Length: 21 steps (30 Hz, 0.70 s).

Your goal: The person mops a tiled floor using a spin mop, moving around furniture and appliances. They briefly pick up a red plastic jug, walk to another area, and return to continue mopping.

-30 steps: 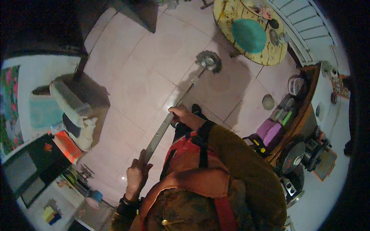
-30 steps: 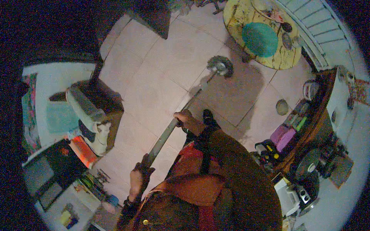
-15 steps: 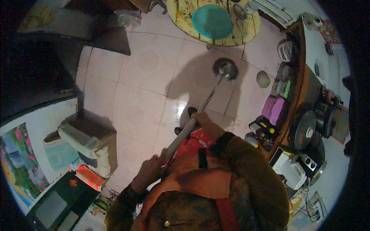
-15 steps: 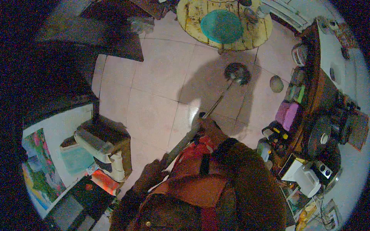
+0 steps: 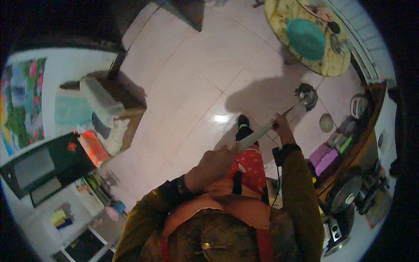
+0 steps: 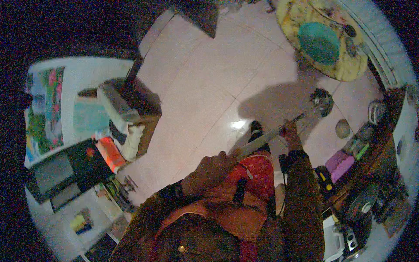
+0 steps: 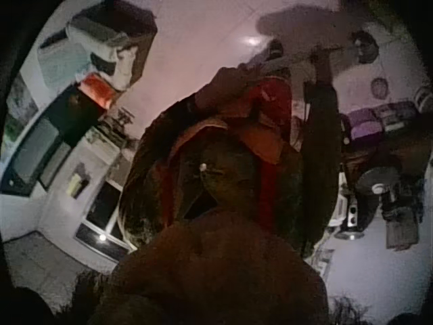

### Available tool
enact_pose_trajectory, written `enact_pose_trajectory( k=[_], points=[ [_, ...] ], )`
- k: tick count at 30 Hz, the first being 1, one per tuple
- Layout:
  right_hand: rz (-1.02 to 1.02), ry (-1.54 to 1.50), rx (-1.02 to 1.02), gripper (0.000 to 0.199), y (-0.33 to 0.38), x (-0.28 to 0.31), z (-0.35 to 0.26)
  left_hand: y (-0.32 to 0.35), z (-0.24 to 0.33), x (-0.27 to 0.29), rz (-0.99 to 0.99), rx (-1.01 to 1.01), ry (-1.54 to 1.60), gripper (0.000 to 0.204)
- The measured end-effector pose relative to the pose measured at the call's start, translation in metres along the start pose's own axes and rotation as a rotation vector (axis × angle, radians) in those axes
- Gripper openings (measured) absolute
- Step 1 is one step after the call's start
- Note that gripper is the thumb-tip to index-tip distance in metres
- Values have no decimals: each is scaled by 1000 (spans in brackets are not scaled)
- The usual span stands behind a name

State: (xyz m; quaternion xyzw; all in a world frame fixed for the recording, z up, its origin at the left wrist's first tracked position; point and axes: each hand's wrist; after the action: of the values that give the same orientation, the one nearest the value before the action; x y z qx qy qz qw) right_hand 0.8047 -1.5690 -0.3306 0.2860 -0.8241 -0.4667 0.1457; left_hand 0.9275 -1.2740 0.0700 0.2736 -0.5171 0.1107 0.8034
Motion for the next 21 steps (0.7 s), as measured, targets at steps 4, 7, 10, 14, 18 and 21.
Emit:
enact_pose_trajectory(
  k=[4, 7, 10, 14, 18, 21],
  points=[
    [-193, 392, 289, 36, 24, -77, 70, 110, -39, -17, 8, 219, 154, 54],
    [-557, 672, 803, 37, 53, -133, 138, 213, -56, -41, 67, 324, 146, 56],
    [-572, 846, 50, 38, 109, -194, 216, 327, -57, -74, -6, 546, 218, 55],
    [-904, 884, 125, 47, 250, -272, 338, 492, -41, -98, 28, 824, 301, 66],
    [-839, 912, -458, 48, 395, -311, 440, 618, 3, -80, -21, 1113, 288, 61],
    [-1023, 951, -553, 49, 448, -316, 467, 654, 33, -75, -78, 1326, 407, 62]
  ],
)
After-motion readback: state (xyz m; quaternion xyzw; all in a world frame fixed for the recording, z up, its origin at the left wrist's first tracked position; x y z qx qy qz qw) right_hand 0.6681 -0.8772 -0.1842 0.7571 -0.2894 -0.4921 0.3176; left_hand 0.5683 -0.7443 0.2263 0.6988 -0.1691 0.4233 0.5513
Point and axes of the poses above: each hand's wrist, its own y-axis away from the middle knuckle, its own x-axis out of the back of the hand, z = x × y, and after that the axes turned 11 degrees about z, right-handed
